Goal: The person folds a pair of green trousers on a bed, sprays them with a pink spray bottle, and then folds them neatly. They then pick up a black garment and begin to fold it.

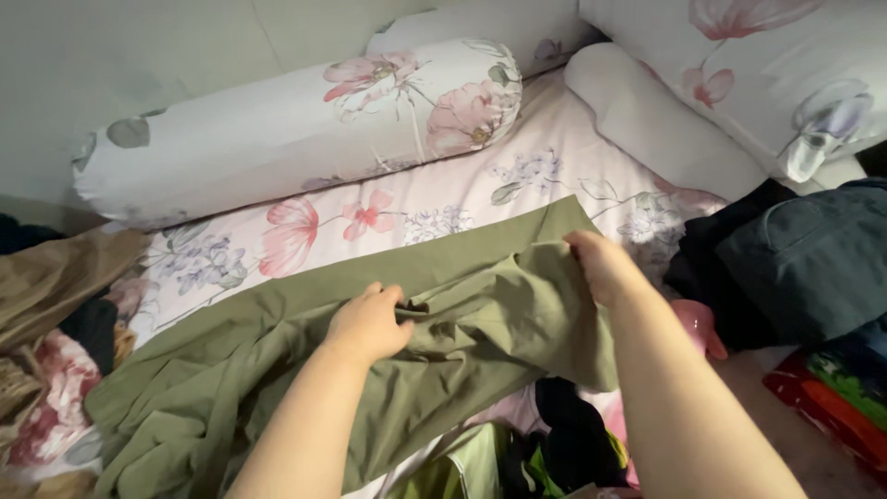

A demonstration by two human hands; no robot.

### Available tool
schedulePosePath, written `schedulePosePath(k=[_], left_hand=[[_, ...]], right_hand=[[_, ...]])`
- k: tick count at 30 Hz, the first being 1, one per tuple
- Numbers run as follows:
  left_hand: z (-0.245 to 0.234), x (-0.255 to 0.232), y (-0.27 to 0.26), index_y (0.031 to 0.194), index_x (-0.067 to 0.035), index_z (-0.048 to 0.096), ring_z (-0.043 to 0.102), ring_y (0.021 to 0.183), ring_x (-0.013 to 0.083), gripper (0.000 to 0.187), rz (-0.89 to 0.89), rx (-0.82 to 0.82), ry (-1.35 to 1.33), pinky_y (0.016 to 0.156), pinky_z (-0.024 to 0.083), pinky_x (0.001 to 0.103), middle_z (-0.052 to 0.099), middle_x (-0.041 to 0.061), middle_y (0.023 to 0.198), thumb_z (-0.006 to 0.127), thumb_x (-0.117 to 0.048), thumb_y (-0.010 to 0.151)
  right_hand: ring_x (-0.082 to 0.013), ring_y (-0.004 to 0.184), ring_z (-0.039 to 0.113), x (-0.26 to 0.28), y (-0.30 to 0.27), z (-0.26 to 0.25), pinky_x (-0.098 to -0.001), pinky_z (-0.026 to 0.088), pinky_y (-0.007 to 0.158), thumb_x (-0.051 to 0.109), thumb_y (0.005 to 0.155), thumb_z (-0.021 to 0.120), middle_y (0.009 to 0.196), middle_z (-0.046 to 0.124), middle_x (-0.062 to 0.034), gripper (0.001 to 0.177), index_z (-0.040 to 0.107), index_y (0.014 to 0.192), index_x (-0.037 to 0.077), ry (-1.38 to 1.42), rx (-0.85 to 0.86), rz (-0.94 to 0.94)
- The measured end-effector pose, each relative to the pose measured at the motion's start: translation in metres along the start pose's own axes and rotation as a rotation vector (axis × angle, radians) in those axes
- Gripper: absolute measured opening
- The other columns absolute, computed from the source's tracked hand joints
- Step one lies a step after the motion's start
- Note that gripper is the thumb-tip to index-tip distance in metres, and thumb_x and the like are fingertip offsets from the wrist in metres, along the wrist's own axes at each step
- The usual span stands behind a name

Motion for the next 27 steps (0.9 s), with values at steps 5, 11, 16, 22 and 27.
schedulePosePath(k=[5, 11, 16, 22, 27], left_hand=[[0.029, 0.015, 0.028, 0.122, -0.017, 0.061, 0.064, 0.113, 0.0355, 0.027, -0.126, 0.071, -0.056, 0.093, 0.052, 0.049, 0.069, 0.013, 0.120, 0.052, -0.033, 0.102], [0.010, 0.012, 0.056, 0.103, -0.014, 0.072, 0.066, 0.104, 0.0390, 0.019, -0.056, -0.189, -0.083, 0.089, 0.052, 0.050, 0.068, 0.015, 0.112, 0.059, -0.020, 0.091], [-0.033, -0.019, 0.053, 0.132, -0.004, 0.059, 0.055, 0.120, 0.0447, 0.055, 0.435, -0.601, -0.439, 0.100, 0.049, 0.046, 0.050, 0.025, 0.137, 0.071, -0.002, 0.078], [-0.035, -0.011, 0.015, 0.116, -0.010, 0.066, 0.068, 0.100, 0.0300, 0.035, 0.290, -0.355, -0.456, 0.088, 0.053, 0.040, 0.058, 0.012, 0.129, 0.073, -0.010, 0.082], [0.003, 0.003, -0.059, 0.096, -0.015, 0.071, 0.069, 0.091, 0.0296, 0.024, 0.111, -0.104, -0.181, 0.078, 0.056, 0.042, 0.068, 0.007, 0.103, 0.076, -0.034, 0.082]], right_hand=[[-0.0268, 0.089, 0.069, -0.025, -0.014, 0.041, -0.0405, 0.057, 0.081, 0.030, 0.091, 0.065, 0.098, 0.074, -0.0156, 0.032, 0.068, 0.105, 0.002, -0.149, 0.110, 0.093], [-0.0279, 0.091, 0.069, 0.004, 0.000, 0.016, -0.0416, 0.058, 0.084, 0.017, 0.087, 0.067, 0.097, 0.071, -0.0132, 0.021, 0.067, 0.104, 0.005, -0.016, 0.057, -0.038], [-0.0144, 0.111, 0.061, 0.039, 0.011, -0.025, -0.0320, 0.052, 0.092, 0.005, 0.084, 0.070, 0.113, 0.067, 0.0006, 0.028, 0.065, 0.110, 0.013, 0.286, -0.029, -0.532], [-0.0290, 0.103, 0.066, 0.031, 0.003, -0.032, -0.0416, 0.054, 0.087, 0.023, 0.086, 0.072, 0.115, 0.069, -0.0179, 0.042, 0.063, 0.123, 0.006, -0.640, -0.296, -0.412], [-0.0426, 0.095, 0.068, 0.006, 0.002, -0.028, -0.0468, 0.053, 0.086, 0.066, 0.083, 0.077, 0.105, 0.073, -0.0282, 0.077, 0.076, 0.106, -0.007, -1.464, -0.173, -0.011]])
Point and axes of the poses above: each hand's wrist, its own y-axis towards the middle knuckle, its own z-axis out of the palm, x = y × z, the point moved 6 cm from there along y, towards the middle knuckle
